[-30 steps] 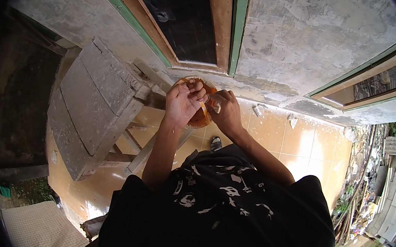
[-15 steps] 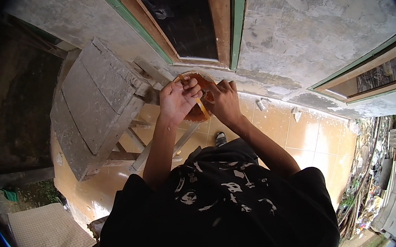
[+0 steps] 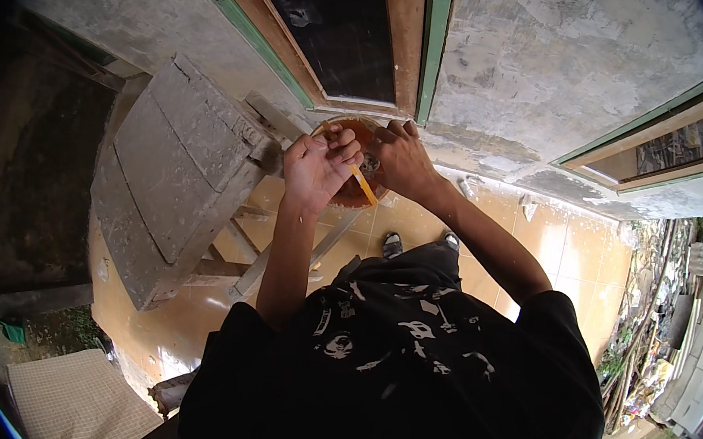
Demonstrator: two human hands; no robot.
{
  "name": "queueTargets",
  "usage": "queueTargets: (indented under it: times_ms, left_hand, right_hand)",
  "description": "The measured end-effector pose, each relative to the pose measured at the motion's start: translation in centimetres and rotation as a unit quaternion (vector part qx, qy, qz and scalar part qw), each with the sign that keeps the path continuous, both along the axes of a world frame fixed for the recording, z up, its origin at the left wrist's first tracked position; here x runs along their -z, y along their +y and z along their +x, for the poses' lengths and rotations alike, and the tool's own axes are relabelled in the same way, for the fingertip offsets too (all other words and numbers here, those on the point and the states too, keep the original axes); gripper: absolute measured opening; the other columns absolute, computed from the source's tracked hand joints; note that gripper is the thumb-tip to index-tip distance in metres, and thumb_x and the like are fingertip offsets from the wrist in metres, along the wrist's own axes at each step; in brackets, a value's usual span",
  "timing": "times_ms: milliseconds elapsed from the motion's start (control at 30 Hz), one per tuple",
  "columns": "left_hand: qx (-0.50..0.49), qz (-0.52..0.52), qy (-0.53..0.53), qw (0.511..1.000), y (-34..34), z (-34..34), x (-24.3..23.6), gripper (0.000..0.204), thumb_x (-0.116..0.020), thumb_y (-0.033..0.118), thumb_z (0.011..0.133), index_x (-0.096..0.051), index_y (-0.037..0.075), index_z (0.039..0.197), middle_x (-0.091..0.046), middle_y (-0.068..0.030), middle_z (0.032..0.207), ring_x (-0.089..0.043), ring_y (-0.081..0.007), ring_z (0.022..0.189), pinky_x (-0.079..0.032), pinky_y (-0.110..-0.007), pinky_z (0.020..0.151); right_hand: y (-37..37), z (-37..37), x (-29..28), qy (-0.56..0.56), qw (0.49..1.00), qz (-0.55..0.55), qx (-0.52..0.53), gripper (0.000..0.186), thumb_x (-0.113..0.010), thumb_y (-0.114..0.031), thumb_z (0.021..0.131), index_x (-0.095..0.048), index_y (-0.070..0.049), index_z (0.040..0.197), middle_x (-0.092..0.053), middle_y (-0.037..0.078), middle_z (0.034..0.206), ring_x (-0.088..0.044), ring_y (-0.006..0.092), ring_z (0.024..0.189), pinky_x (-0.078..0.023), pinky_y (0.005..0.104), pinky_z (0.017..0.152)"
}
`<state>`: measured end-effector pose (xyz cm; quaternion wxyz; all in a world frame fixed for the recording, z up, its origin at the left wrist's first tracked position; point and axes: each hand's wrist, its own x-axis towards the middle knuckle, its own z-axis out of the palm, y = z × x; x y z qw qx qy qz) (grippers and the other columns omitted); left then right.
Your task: The person applies compound to a wall with a putty knife, smoothing it out.
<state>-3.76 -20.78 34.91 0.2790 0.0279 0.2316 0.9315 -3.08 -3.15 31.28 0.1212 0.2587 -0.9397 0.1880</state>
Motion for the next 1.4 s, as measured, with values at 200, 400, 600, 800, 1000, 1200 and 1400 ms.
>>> queueTargets:
  times_ms: [200,400,600,800,1000,1200,1400]
  left_hand:
    - [-0.002,0.013,-0.002,1.0,0.3,-0.1,-0.4,0.03,-0.052,0.025,0.075,-0.037,0.006,0.093,-0.027,-0.0016,0.078,-0.027,-0.0121,0.066,-0.027,-0.027,0.068]
    - [0.003,0.02,-0.009,1.0,0.1,-0.1,-0.3,0.027,-0.051,0.021,0.075,-0.038,0.005,0.092,-0.027,-0.0018,0.078,-0.028,-0.0123,0.066,-0.028,-0.028,0.068]
    - [0.003,0.024,-0.03,0.999,0.2,-0.3,-0.1,0.027,-0.052,0.02,0.073,-0.038,0.005,0.091,-0.028,-0.0022,0.078,-0.028,-0.0125,0.065,-0.028,-0.027,0.068]
    - [-0.004,0.03,-0.044,0.999,0.3,-0.4,-0.8,0.029,-0.053,0.02,0.072,-0.038,0.005,0.091,-0.028,-0.0025,0.078,-0.029,-0.0125,0.064,-0.029,-0.027,0.068]
    - [0.005,0.033,-0.045,0.998,0.5,-0.2,-0.8,0.03,-0.052,0.021,0.072,-0.037,0.005,0.092,-0.028,-0.003,0.078,-0.029,-0.0126,0.064,-0.029,-0.028,0.068]
    - [0.008,0.027,-0.039,0.999,-0.1,-0.1,-0.1,0.031,-0.052,0.023,0.073,-0.038,0.005,0.093,-0.029,-0.0027,0.078,-0.029,-0.0127,0.064,-0.029,-0.028,0.067]
    - [0.002,0.028,-0.044,0.999,0.3,0.0,0.1,0.029,-0.051,0.022,0.074,-0.038,0.005,0.094,-0.029,-0.0026,0.078,-0.03,-0.0127,0.064,-0.029,-0.029,0.068]
  right_hand:
    - [0.3,-1.9,-0.2,0.042,0.996,0.049,-0.053,0.039,-0.079,-0.026,0.057,-0.07,-0.004,0.088,-0.063,0.012,0.09,-0.054,0.0262,0.101,-0.035,0.0393,0.092]
    - [1.3,-2.8,-2.9,-0.046,0.996,-0.067,-0.031,0.027,-0.077,-0.024,0.064,-0.071,-0.006,0.084,-0.064,0.015,0.079,-0.059,0.0293,0.092,-0.037,0.0388,0.09]
    - [2.6,-2.4,-3.7,-0.051,0.977,-0.204,0.016,0.026,-0.079,-0.016,0.066,-0.07,0.0,0.085,-0.066,0.017,0.079,-0.063,0.0291,0.073,-0.048,0.0377,0.073]
    - [2.6,-1.4,-2.5,-0.087,0.942,-0.32,0.047,0.028,-0.076,-0.014,0.071,-0.066,0.007,0.087,-0.064,0.022,0.074,-0.064,0.0299,0.061,-0.051,0.0352,0.057]
    - [1.3,-0.7,-1.7,-0.084,0.939,-0.331,0.044,0.025,-0.075,-0.01,0.069,-0.066,0.006,0.085,-0.064,0.021,0.081,-0.064,0.0331,0.073,-0.051,0.0372,0.069]
    - [1.8,-2.1,-3.8,-0.072,0.963,-0.256,-0.046,0.028,-0.077,-0.004,0.065,-0.067,0.003,0.089,-0.066,0.017,0.089,-0.063,0.0316,0.081,-0.052,0.0371,0.077]
    - [1.4,-3.2,-6.7,-0.192,0.979,0.048,-0.043,0.03,-0.077,-0.024,0.065,-0.069,-0.003,0.086,-0.066,0.014,0.08,-0.064,0.0291,0.087,-0.043,0.0378,0.089]
